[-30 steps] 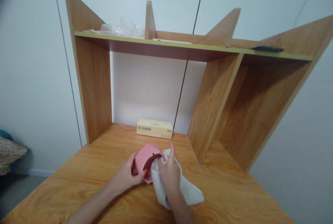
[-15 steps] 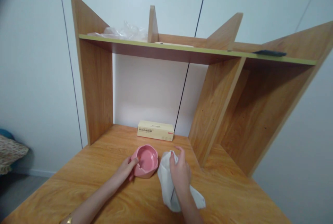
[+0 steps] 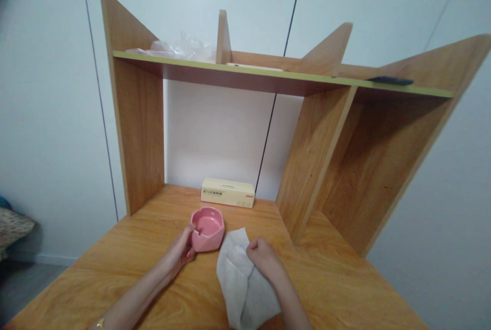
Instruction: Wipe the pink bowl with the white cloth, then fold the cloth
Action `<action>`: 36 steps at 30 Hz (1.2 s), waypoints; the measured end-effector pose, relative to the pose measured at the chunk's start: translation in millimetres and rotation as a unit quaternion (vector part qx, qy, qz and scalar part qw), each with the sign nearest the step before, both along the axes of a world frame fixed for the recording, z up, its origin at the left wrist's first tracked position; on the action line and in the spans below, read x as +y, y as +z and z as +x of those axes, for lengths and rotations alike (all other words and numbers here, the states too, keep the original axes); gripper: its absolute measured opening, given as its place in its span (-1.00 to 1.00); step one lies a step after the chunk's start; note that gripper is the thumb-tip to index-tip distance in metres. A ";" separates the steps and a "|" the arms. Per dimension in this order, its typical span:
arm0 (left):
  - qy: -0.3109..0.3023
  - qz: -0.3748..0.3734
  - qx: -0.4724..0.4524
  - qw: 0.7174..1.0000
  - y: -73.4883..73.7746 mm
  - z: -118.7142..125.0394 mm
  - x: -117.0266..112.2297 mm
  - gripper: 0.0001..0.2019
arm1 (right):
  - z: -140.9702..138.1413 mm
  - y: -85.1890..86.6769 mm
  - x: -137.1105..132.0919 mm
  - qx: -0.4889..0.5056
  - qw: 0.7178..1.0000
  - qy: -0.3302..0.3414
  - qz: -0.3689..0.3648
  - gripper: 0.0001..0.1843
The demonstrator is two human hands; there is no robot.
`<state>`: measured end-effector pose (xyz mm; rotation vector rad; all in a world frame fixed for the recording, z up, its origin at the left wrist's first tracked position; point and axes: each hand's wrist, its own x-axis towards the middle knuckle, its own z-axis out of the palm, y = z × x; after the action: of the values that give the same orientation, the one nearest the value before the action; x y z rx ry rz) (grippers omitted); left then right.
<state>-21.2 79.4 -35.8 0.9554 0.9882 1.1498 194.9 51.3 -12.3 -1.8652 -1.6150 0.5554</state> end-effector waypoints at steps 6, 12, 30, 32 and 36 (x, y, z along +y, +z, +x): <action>0.015 0.007 -0.022 1.000 1.3 -0.8 -1.3 -0.50 | -32.0 11.2 2.9 0.013 0.999 0.048 0.012 -0.76; 0.018 0.024 -0.016 0.999 1.5 1.2 -2.6 -0.52 | -58.7 26.4 24.1 0.014 0.996 0.054 0.073 -0.61; -0.012 0.060 0.039 0.997 7.8 1.8 -6.0 -0.43 | 28.0 25.6 15.0 -0.080 0.989 -0.106 0.070 -0.60; -0.014 0.060 0.042 0.997 6.8 2.5 -5.6 -0.43 | 44.6 20.5 12.3 -0.086 0.987 -0.126 0.055 -0.62; -0.019 0.062 0.048 0.997 4.4 2.4 -4.7 -0.46 | 63.8 8.8 9.5 -0.085 0.985 -0.147 0.031 -0.64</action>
<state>-18.7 74.7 -31.3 1.1324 0.9796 1.1527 258.6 60.8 -3.5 -2.1008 -1.4037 0.2201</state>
